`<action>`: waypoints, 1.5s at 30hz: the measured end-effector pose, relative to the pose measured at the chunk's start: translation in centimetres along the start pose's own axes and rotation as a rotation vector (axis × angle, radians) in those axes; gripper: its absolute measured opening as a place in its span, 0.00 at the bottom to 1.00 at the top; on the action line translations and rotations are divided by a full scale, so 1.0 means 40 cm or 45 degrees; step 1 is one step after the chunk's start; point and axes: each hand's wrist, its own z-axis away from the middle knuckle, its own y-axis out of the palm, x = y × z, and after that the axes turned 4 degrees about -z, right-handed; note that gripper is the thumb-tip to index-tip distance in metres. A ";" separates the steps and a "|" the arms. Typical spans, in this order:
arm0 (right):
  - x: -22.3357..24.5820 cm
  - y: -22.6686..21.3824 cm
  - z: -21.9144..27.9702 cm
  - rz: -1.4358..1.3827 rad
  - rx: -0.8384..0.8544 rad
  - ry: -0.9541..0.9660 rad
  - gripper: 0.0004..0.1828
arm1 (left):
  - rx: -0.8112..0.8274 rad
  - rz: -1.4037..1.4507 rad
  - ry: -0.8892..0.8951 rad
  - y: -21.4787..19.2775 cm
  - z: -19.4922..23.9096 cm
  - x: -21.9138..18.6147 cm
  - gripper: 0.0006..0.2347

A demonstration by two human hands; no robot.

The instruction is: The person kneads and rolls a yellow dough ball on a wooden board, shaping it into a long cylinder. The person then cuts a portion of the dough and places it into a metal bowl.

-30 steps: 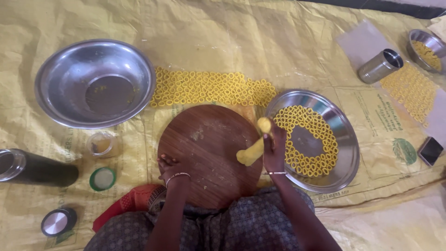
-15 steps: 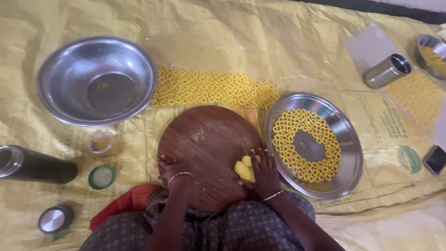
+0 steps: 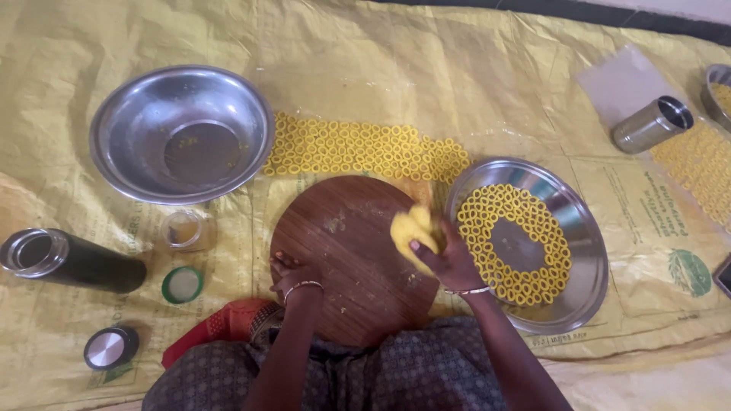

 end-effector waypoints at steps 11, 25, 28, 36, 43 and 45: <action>-0.117 0.226 0.061 1.263 0.292 -0.522 0.35 | -0.039 0.100 -0.050 0.060 -0.085 -0.017 0.36; -0.161 0.401 -0.258 1.060 -0.099 -0.713 0.32 | -0.218 -0.020 -0.085 0.097 -0.069 -0.009 0.30; -0.138 0.419 -0.405 1.244 0.089 -0.511 0.33 | -0.157 -0.129 -0.020 0.094 -0.069 -0.007 0.32; -0.127 0.445 -0.303 1.112 -0.142 -0.485 0.34 | -0.122 0.035 -0.105 0.098 -0.108 -0.013 0.31; -0.113 0.324 0.096 0.911 0.177 -0.681 0.30 | -0.103 0.228 -0.116 0.086 -0.110 -0.013 0.31; -0.100 0.281 0.157 0.871 0.303 -0.629 0.31 | -0.038 0.176 -0.056 0.075 -0.103 -0.006 0.31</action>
